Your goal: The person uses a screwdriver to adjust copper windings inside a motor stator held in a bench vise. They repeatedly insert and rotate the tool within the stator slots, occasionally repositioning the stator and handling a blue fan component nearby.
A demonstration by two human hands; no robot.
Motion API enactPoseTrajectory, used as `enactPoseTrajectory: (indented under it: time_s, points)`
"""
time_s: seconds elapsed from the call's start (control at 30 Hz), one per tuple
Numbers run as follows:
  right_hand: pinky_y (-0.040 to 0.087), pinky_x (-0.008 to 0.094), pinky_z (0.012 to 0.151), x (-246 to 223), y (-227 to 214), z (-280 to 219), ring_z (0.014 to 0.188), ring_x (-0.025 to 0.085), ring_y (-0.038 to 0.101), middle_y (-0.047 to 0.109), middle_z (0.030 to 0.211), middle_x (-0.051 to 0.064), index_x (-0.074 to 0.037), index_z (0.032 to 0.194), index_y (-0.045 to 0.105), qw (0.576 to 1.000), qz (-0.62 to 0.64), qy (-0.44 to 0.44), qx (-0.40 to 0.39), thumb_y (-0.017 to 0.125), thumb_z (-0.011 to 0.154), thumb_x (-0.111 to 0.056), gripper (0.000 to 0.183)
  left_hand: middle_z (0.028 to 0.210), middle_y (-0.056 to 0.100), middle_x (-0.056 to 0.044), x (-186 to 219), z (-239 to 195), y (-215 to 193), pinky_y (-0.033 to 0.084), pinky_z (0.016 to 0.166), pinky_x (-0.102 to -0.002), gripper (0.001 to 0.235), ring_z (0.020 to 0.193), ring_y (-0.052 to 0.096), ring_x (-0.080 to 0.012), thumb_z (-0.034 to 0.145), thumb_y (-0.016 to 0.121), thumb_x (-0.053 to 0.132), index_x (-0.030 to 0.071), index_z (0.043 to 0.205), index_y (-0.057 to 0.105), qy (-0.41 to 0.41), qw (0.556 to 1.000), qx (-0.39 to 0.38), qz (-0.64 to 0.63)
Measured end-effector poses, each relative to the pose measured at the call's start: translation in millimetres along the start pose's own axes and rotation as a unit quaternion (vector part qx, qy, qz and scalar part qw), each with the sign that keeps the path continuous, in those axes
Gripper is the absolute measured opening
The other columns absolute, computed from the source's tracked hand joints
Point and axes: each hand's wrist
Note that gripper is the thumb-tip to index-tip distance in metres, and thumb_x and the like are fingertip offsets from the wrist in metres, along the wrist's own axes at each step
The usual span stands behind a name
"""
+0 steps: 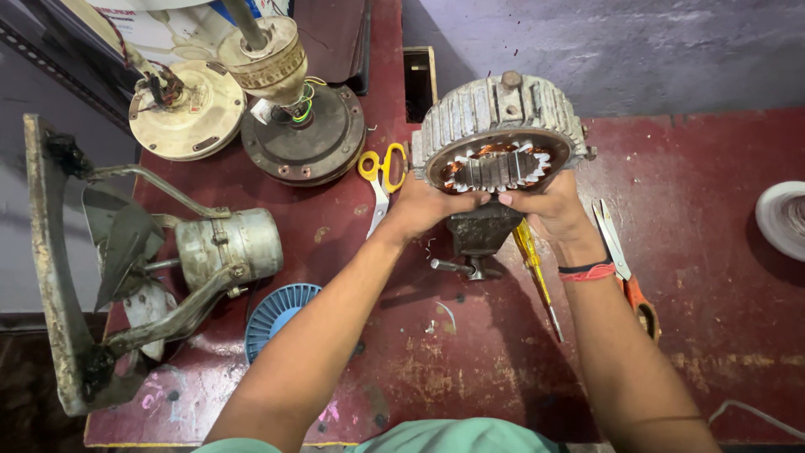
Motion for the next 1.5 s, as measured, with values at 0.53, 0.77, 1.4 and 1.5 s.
enactPoseTrajectory:
  time_s: [0.53,0.77,1.4,1.5]
  points:
    - [0.053,0.039,0.103,-16,13,0,0.116,0.022,0.066,0.068,0.125,0.012,0.003,0.134,0.059,0.999,0.034,0.000,-0.016,0.075,0.080,0.010,0.056,0.115,0.073,-0.004,-1,1,-2,0.056,0.097,-0.032,0.054,0.106,0.067,-0.0131,0.075,0.088,0.003,0.002,0.125,0.067,0.017,1.000,-0.014,0.017]
    - [0.056,0.038,0.101,-17,37,-25,0.110,0.022,0.068,0.069,0.118,0.011,-0.001,0.130,0.057,0.971,0.099,-0.135,0.169,0.065,0.083,0.001,0.048,0.122,0.071,-0.005,-1,0,0,0.053,0.103,-0.033,0.062,0.113,0.065,-0.0147,0.075,0.091,0.004,0.002,0.130,0.064,0.044,0.999,-0.004,0.004]
    - [0.038,0.020,0.061,-4,86,-84,0.068,0.002,0.050,0.063,0.078,-0.004,0.001,0.095,0.073,0.892,-0.306,-0.098,0.317,0.073,0.094,-0.003,0.005,0.116,0.073,-0.004,4,-1,-4,0.055,0.098,-0.031,0.056,0.107,0.067,-0.0125,0.076,0.090,0.010,0.002,0.126,0.066,0.020,0.997,-0.002,0.069]
    - [0.030,0.021,0.055,5,86,-107,0.064,0.002,0.044,0.061,0.077,-0.004,0.001,0.096,0.073,0.913,-0.261,-0.044,0.309,0.068,0.095,-0.003,0.006,0.117,0.073,-0.003,4,0,-3,0.055,0.098,-0.031,0.061,0.107,0.067,-0.0126,0.073,0.091,0.014,0.003,0.127,0.065,0.019,0.998,0.010,0.064]
Point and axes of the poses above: each hand's wrist, its own z-axis towards the middle knuckle, its own y-axis out of the palm, x = y × z
